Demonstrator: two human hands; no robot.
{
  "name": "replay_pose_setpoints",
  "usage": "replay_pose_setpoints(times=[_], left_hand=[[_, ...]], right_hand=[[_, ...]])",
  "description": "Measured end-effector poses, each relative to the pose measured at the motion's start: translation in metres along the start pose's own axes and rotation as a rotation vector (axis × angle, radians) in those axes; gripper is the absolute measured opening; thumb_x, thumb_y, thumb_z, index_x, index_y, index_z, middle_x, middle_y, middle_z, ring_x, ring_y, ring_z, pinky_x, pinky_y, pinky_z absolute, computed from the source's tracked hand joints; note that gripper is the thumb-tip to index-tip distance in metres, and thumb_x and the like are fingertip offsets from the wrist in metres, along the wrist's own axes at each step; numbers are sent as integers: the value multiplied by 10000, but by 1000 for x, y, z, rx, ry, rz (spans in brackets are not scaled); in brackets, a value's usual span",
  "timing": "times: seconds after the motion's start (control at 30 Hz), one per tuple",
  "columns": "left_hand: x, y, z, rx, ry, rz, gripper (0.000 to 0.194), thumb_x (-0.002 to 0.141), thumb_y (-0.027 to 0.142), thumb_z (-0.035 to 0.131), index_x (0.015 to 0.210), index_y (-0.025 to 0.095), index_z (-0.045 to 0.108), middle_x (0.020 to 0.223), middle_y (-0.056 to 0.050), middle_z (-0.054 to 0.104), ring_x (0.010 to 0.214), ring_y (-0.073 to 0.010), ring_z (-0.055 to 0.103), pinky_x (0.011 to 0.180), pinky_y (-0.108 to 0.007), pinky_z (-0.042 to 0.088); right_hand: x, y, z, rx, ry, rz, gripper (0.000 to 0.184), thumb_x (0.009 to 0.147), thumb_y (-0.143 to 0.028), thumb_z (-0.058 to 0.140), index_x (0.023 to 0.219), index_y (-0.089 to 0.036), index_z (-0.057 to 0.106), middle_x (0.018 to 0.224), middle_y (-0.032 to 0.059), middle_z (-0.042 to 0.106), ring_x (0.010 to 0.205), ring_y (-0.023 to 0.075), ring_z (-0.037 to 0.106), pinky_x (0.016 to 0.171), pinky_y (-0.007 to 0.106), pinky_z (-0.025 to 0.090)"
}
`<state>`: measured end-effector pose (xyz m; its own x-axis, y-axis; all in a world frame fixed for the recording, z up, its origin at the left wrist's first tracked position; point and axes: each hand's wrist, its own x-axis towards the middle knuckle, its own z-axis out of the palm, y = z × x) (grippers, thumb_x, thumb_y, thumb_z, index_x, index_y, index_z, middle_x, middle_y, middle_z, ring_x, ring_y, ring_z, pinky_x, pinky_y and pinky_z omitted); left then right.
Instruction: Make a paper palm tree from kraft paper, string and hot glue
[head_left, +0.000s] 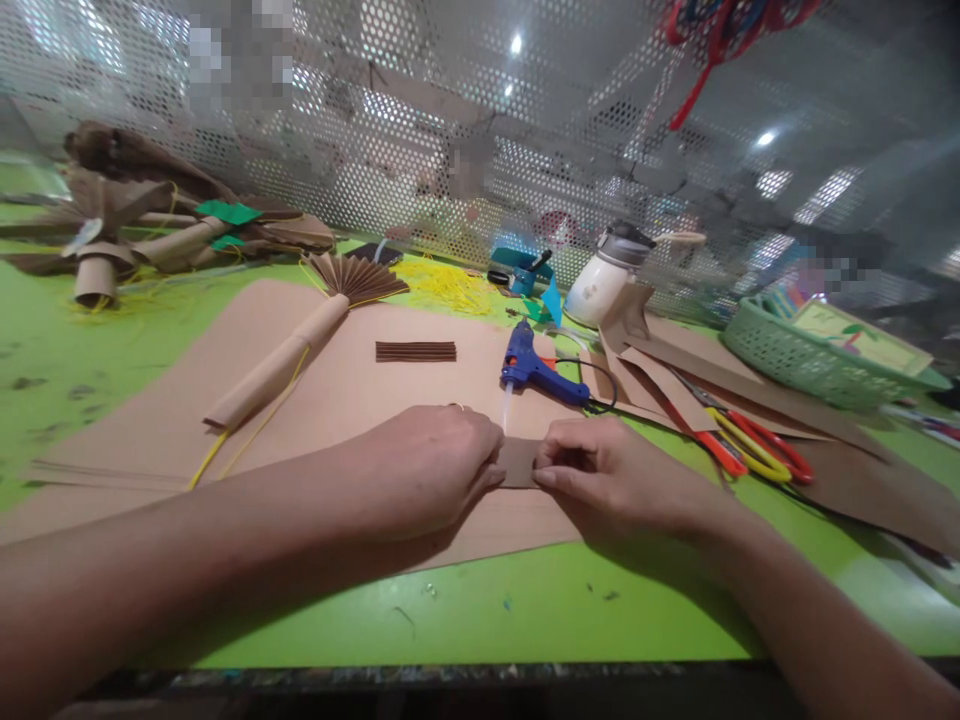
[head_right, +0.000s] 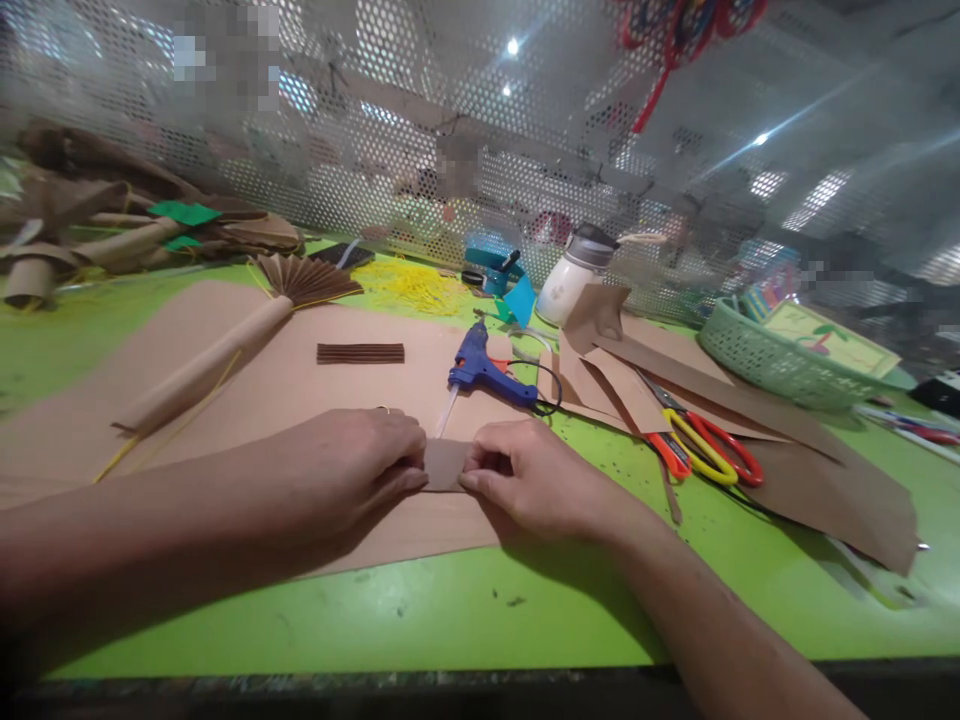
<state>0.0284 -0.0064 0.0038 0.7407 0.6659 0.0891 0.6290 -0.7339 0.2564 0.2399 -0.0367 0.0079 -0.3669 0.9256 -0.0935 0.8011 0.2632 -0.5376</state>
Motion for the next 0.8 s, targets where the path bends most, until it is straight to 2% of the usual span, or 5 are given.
replay_pose_setpoints(times=[0.13,0.3,0.8], left_hand=[[1,-1,0,0,-1,17,297,905,373,386,738,202,563,677,-33,607,546,-162,502,490,-274,272],[3,0,-5,-24,-57,-26,269,879,355,436,724,195,588,662,-35,616,533,-157,512,479,-268,275],[3,0,-4,7,-17,-45,290,857,344,426,694,198,616,629,-58,621,514,-178,512,464,-277,274]], right_hand=[[0,1,-1,-5,-3,1,140,821,-223,571,703,-154,597,657,-7,562,602,115,464,553,234,360],[2,1,-1,26,-19,32,143,813,-234,570,695,-156,591,638,-11,558,598,114,466,547,232,356],[3,-4,-3,-25,-55,43,130,819,-197,543,707,-151,591,678,3,565,632,121,483,582,237,381]])
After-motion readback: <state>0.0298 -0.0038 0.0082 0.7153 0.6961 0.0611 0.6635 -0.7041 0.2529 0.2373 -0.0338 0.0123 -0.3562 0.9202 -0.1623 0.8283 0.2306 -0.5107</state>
